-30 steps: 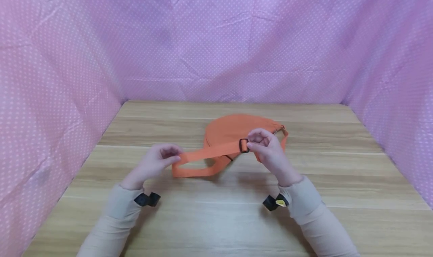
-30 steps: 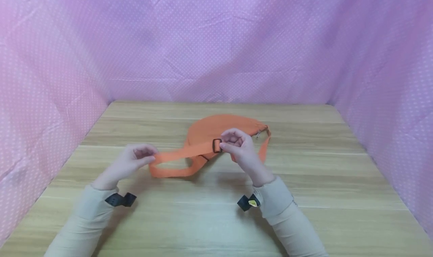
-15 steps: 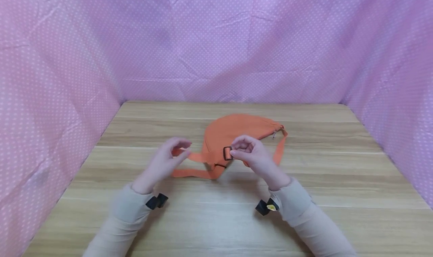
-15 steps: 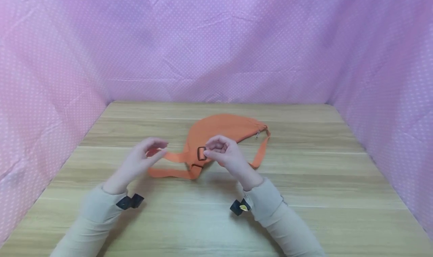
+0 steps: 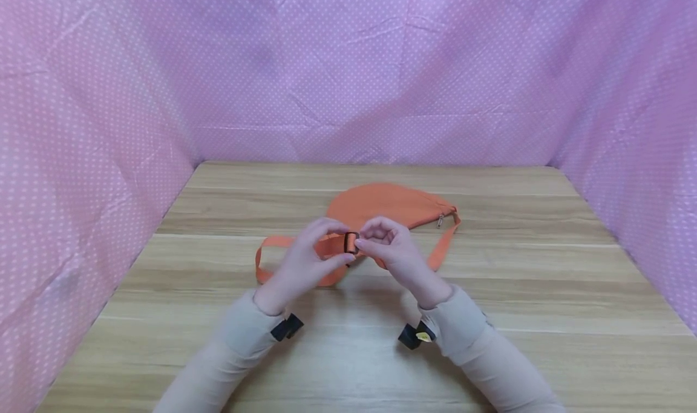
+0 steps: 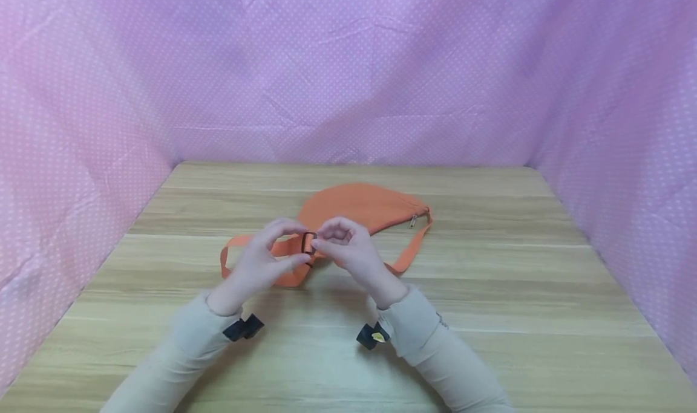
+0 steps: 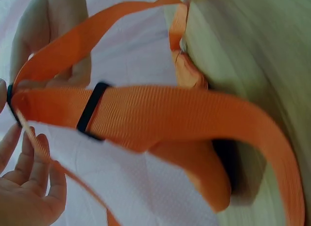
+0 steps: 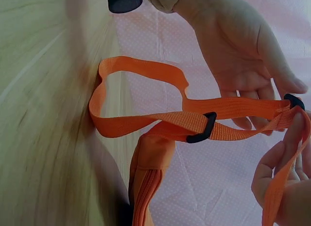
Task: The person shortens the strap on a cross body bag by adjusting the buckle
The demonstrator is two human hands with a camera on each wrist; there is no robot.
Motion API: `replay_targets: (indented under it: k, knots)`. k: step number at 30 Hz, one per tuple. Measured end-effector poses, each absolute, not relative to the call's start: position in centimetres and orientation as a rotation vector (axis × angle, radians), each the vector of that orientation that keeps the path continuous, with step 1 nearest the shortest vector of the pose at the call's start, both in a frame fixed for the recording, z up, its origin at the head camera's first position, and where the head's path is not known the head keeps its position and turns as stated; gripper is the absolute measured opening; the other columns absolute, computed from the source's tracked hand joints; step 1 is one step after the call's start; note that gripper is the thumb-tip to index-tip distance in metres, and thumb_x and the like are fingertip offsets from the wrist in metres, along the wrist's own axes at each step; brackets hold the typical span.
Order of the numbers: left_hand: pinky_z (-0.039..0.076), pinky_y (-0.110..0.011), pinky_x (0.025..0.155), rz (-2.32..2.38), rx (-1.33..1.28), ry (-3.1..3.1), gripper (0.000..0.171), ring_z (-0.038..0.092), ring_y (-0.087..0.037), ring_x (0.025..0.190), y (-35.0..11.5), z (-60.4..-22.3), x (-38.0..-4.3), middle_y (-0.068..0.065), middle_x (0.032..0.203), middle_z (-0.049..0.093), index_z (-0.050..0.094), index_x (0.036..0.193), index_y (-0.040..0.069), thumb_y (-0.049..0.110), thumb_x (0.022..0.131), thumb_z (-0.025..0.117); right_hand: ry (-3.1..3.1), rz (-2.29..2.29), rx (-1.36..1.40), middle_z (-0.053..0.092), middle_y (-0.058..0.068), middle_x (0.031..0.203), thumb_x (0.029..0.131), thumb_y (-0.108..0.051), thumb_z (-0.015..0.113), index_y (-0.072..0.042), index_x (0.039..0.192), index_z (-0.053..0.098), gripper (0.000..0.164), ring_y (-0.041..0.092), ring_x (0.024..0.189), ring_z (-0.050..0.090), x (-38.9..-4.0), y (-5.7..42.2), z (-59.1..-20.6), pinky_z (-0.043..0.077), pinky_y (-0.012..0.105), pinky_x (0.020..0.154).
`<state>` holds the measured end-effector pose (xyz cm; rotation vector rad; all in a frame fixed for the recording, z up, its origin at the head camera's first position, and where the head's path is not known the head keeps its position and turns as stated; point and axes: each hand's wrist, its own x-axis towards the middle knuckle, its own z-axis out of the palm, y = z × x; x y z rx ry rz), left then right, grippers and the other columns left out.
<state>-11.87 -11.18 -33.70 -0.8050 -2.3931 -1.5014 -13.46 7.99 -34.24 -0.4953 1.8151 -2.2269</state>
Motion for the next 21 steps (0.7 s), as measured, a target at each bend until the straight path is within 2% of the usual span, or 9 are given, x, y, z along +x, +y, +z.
replay_targets:
  k: [4, 7, 10, 15, 21]
  knots:
    - [0.049, -0.034, 0.090, -1.527, -0.796, -2.363, 0.039, 0.057, -0.015, 0.103, -10.7, -33.8, -11.9, -0.003, 0.108, 0.064, 0.063, 0.110, 0.007, 0.008, 0.074, 0.080, 1.805, -2.248, -0.496, 0.065, -0.004, 0.082, 0.084, -0.009, 0.071, -0.015, 0.089, 0.061, 0.013, 0.006, 0.072, 0.062, -13.4, 7.9, -34.1, 0.051, 0.018, 0.067]
    - [0.047, -0.037, 0.093, -1.511, -0.776, -2.364, 0.039, 0.058, -0.016, 0.102, -10.6, -33.9, -11.9, -0.003, 0.107, 0.065, 0.064, 0.109, 0.007, 0.008, 0.073, 0.081, 1.826, -2.233, -0.486, 0.064, -0.005, 0.083, 0.085, -0.008, 0.070, -0.015, 0.090, 0.061, 0.012, 0.006, 0.073, 0.062, -13.3, 7.9, -34.1, 0.051, 0.018, 0.069]
    - [0.046, -0.039, 0.094, -1.500, -0.777, -2.371, 0.038, 0.058, -0.016, 0.101, -10.7, -34.0, -11.8, -0.003, 0.105, 0.066, 0.066, 0.107, 0.007, 0.009, 0.072, 0.082, 1.905, -2.165, -0.509, 0.064, -0.006, 0.085, 0.087, -0.008, 0.067, -0.008, 0.095, 0.060, 0.011, 0.007, 0.078, 0.062, -13.4, 8.3, -34.2, 0.051, 0.020, 0.074]
    - [0.047, -0.036, 0.090, -1.519, -0.782, -2.391, 0.037, 0.058, -0.014, 0.099, -11.1, -34.2, -11.7, -0.001, 0.102, 0.066, 0.067, 0.105, 0.009, 0.010, 0.071, 0.082, 2.042, -1.982, -0.567, 0.063, -0.010, 0.088, 0.090, -0.003, 0.060, 0.007, 0.109, 0.055, 0.022, 0.007, 0.083, 0.059, -13.6, 9.5, -34.6, 0.048, 0.021, 0.077]
    - [0.047, -0.037, 0.090, -1.545, -0.761, -2.411, 0.035, 0.057, -0.012, 0.099, -11.6, -34.3, -11.2, 0.003, 0.101, 0.066, 0.067, 0.102, 0.011, 0.008, 0.071, 0.083, 2.055, -1.893, -0.636, 0.064, -0.008, 0.088, 0.088, -0.002, 0.063, 0.007, 0.108, 0.055, 0.023, 0.006, 0.083, 0.060, -13.7, 10.4, -34.9, 0.049, 0.020, 0.075]
